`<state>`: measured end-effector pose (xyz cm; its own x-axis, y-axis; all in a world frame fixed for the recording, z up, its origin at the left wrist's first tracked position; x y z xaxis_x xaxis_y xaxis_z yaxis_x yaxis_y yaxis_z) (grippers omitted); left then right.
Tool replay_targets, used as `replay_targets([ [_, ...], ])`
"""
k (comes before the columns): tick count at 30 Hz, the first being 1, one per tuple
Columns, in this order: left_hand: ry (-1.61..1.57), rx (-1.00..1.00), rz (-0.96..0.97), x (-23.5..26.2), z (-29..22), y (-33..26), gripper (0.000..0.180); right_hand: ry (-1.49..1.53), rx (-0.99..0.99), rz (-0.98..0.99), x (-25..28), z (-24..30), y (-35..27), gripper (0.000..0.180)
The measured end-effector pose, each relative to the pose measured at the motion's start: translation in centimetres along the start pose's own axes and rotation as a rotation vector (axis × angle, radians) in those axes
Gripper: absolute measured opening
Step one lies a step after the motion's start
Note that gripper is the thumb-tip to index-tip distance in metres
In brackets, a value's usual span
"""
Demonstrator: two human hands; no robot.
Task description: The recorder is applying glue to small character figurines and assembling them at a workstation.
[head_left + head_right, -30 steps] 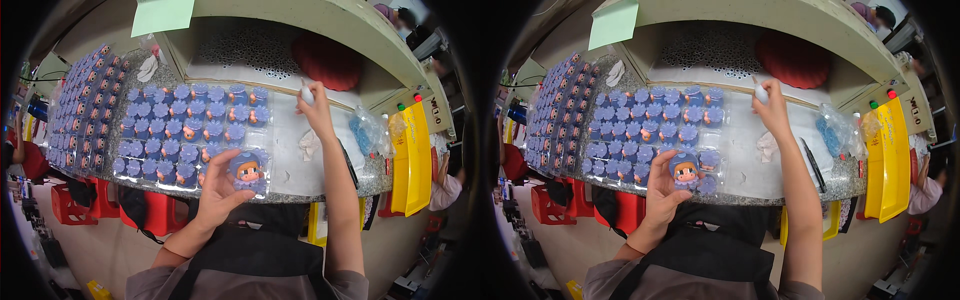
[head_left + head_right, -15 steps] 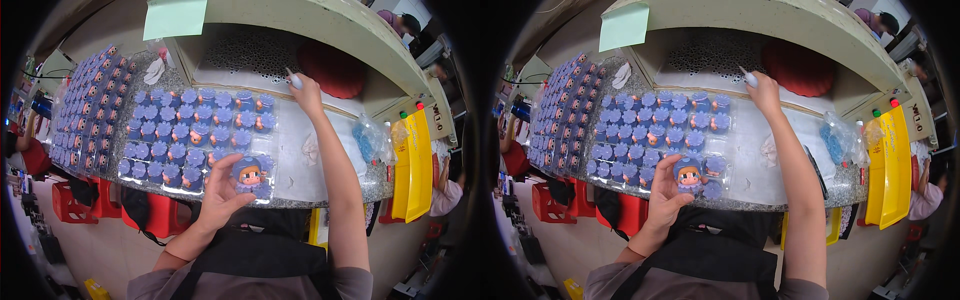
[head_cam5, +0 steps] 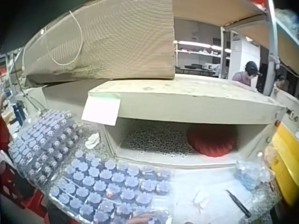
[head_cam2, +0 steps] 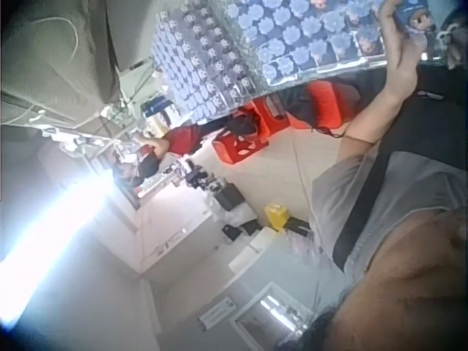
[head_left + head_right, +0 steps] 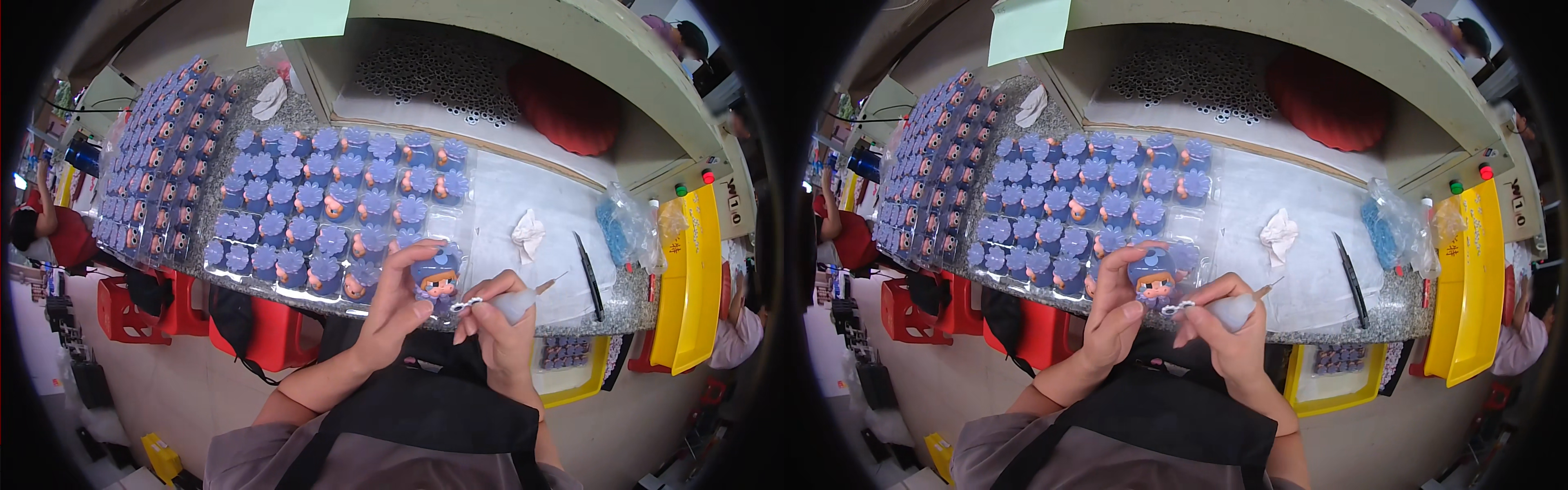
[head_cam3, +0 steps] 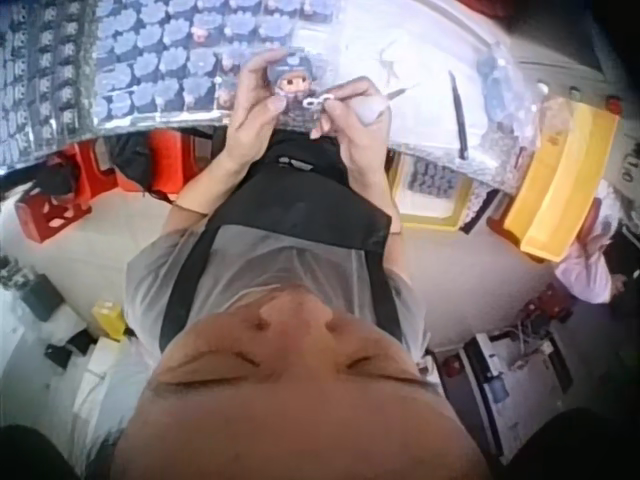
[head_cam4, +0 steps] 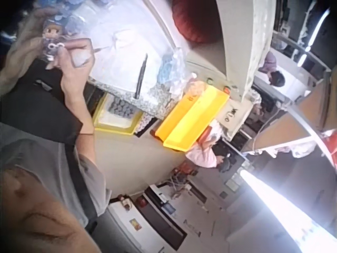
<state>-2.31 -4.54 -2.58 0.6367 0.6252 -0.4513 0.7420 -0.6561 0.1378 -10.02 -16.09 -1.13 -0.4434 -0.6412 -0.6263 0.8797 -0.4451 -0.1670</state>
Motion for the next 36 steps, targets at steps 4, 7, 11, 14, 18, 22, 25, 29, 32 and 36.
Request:
replay_targets([
  [4, 0.081, -0.032, -0.032, -0.2, -0.1, -0.4, 0.043, 0.012, -0.065, 0.028, -0.8, -1.0, -0.4, 0.009],
  [7, 0.189, -0.089, -0.034, -0.1, -0.2, -0.7, 0.038, 0.093, -0.088, 0.041, -1.0, -1.3, -0.2, 0.009],
  [11, 0.213, -0.157, -0.028, -0.5, -0.4, -0.6, 0.034, 0.117, -0.093, 0.035, -1.4, -1.6, -0.3, 0.009],
  [14, 0.378, -0.224, 0.000, 0.1, -0.3, -0.6, 0.033, 0.046, -0.082, -0.014, -1.6, -1.7, -0.3, 0.012],
  [18, 0.350, -0.290, -0.014, -0.2, -0.5, -0.7, 0.033, 0.082, -0.085, 0.003, -1.5, -1.9, -0.3, 0.011],
  [22, 0.373, -0.331, -0.017, -0.1, -0.5, -0.7, 0.032, 0.141, -0.090, 0.010, -1.5, -2.0, -0.3, 0.010],
  [25, 0.410, -0.337, -0.018, 0.0, -0.5, -0.7, 0.032, 0.150, -0.089, 0.017, -1.5, -2.1, -0.3, 0.010],
  [29, 0.435, -0.350, -0.009, 0.0, -0.6, -0.7, 0.031, 0.143, -0.091, 0.008, -1.5, -2.2, -0.3, 0.011],
  [32, 0.422, -0.349, -0.022, 0.0, -0.6, -0.8, 0.031, 0.155, -0.092, 0.015, -1.6, -2.3, -0.3, 0.011],
  [36, 0.412, -0.354, -0.028, -0.1, -0.7, -0.8, 0.031, 0.162, -0.100, 0.027, -1.7, -2.3, -0.4, 0.011],
])
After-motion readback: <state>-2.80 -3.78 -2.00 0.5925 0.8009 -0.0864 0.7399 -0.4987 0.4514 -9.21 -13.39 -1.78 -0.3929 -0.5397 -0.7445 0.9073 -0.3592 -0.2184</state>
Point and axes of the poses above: each hand's wrist, its own y-axis towards the middle knuckle, its own x-axis out of the back of the hand, z = x × y, the point moved 3 cm from there along y, towards the middle knuckle, and after that the axes turned 4 degrees about -z, right-handed, at the moved point
